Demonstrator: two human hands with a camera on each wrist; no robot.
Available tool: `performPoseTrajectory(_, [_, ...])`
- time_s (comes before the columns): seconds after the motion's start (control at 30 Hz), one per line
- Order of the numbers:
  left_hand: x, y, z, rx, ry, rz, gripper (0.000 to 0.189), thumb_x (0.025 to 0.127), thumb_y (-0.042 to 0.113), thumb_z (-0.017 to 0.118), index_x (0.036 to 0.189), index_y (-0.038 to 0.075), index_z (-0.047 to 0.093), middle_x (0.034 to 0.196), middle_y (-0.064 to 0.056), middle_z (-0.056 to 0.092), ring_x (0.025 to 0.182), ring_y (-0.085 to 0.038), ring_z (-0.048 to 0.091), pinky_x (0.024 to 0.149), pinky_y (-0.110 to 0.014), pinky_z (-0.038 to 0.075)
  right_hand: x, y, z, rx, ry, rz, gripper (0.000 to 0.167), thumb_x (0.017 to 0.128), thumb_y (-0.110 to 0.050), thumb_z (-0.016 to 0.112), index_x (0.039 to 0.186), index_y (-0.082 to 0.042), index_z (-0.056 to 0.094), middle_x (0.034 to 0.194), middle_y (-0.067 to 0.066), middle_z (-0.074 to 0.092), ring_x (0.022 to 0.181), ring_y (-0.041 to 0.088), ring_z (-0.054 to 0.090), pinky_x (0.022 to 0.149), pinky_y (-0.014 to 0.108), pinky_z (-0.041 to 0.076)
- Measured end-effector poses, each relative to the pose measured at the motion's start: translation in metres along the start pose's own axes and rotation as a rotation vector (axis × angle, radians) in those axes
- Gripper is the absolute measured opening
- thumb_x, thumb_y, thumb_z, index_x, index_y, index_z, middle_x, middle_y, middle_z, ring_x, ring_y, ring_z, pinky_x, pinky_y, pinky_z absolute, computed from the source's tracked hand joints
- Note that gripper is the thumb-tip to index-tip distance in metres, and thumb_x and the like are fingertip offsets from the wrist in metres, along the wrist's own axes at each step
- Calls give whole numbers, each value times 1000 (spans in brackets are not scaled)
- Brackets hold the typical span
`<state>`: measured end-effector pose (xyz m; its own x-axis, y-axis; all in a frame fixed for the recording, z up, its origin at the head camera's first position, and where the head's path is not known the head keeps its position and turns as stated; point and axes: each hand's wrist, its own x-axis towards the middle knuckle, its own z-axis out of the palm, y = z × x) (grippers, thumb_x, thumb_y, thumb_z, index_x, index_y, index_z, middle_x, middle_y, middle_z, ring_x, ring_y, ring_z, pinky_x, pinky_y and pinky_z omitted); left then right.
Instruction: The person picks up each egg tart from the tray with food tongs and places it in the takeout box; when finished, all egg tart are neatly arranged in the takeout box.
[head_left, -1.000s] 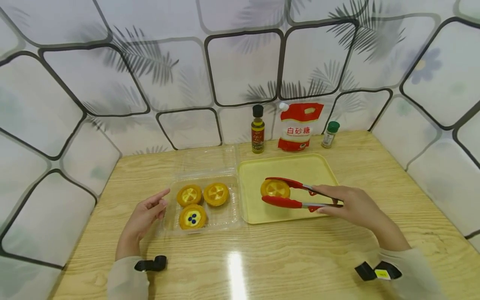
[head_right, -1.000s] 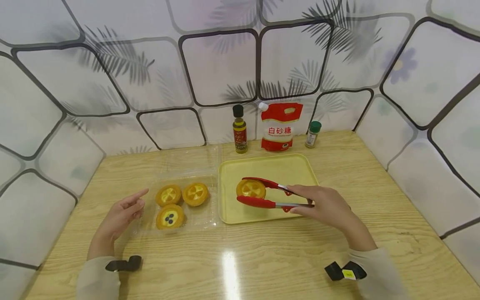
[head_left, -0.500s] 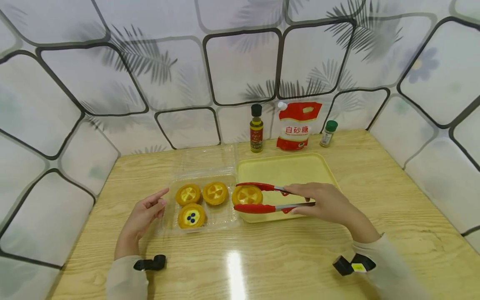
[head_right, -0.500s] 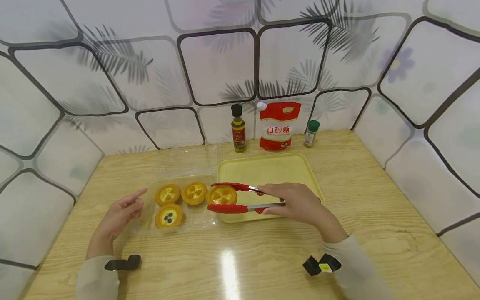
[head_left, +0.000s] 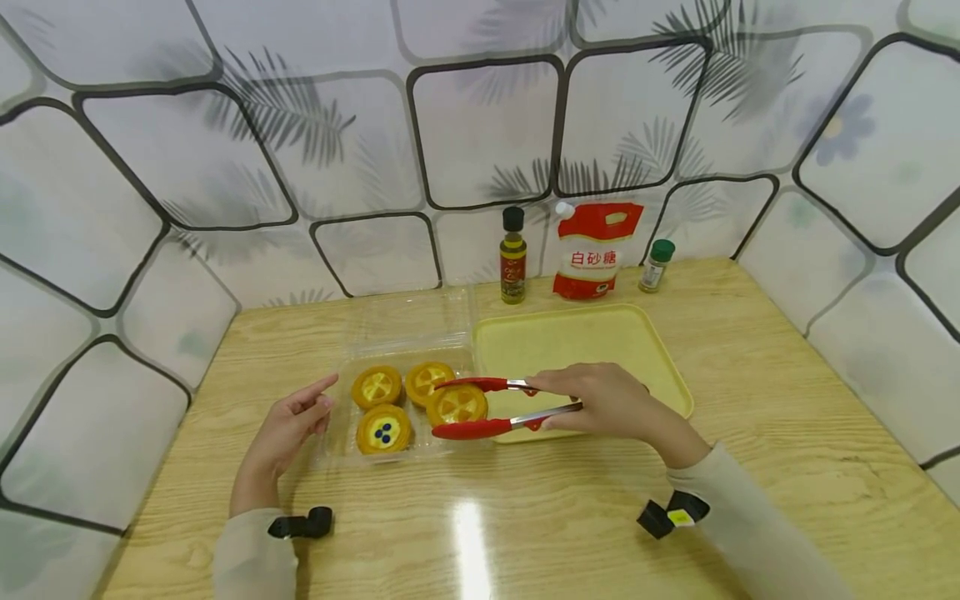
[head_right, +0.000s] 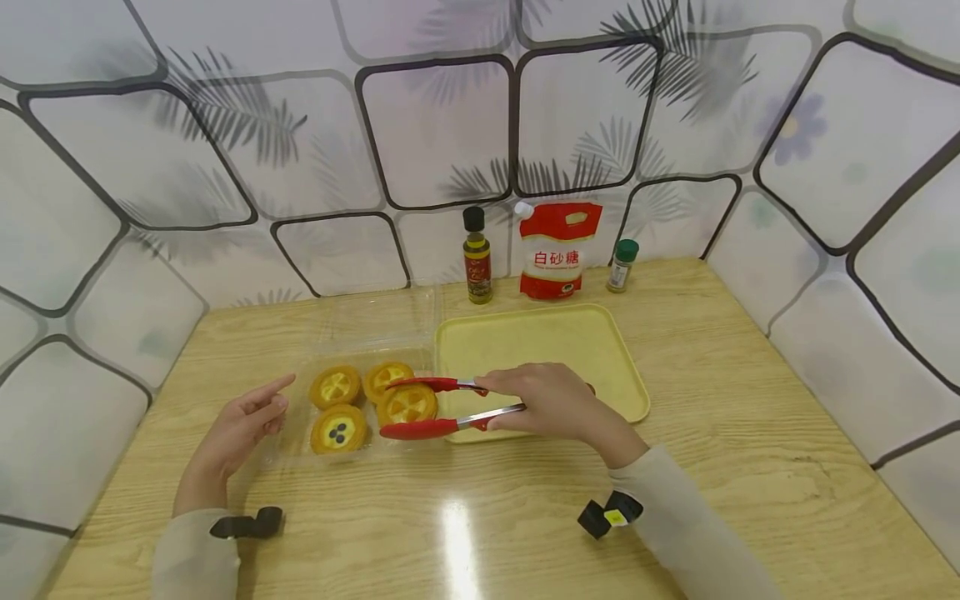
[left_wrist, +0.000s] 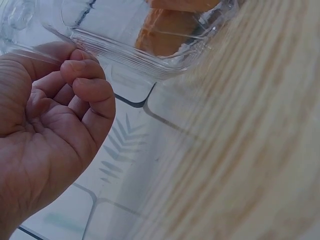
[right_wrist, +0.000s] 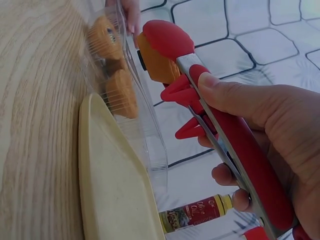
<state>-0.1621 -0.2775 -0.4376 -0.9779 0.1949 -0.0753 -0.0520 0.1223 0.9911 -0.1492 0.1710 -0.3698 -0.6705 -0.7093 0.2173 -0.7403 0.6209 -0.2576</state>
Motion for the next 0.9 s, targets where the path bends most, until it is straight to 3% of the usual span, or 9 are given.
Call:
performPoseTrajectory(0.2, [0,0,-1,10,-7,8,55,98,18,53,144,-4,33,82,6,53,62,-9,46,58,-23,40,15,-1,0,-33,-49,-23,57,82,-43,71,130,-15,60,123,3,63,96,18,65,76,37,52])
performPoseTrajectory(0.4, [0,-2,-3,26,-17,23,56,99,18,52,145,-5,31,81,6,52,62,-9,44,58,-24,39,27,-1,0,-37,-89,-57,56,80,-44,72,128,-16,62,122,3,63,104,21,64,79,40,52])
performPoseTrajectory(0.9, [2,-3,-3,33,-10,8,57,98,20,52,145,-4,30,80,7,51,62,-8,44,59,-24,40,39,2,0,-40,-181,-47,55,82,-47,69,128,-17,62,121,3,63,106,20,63,81,40,51])
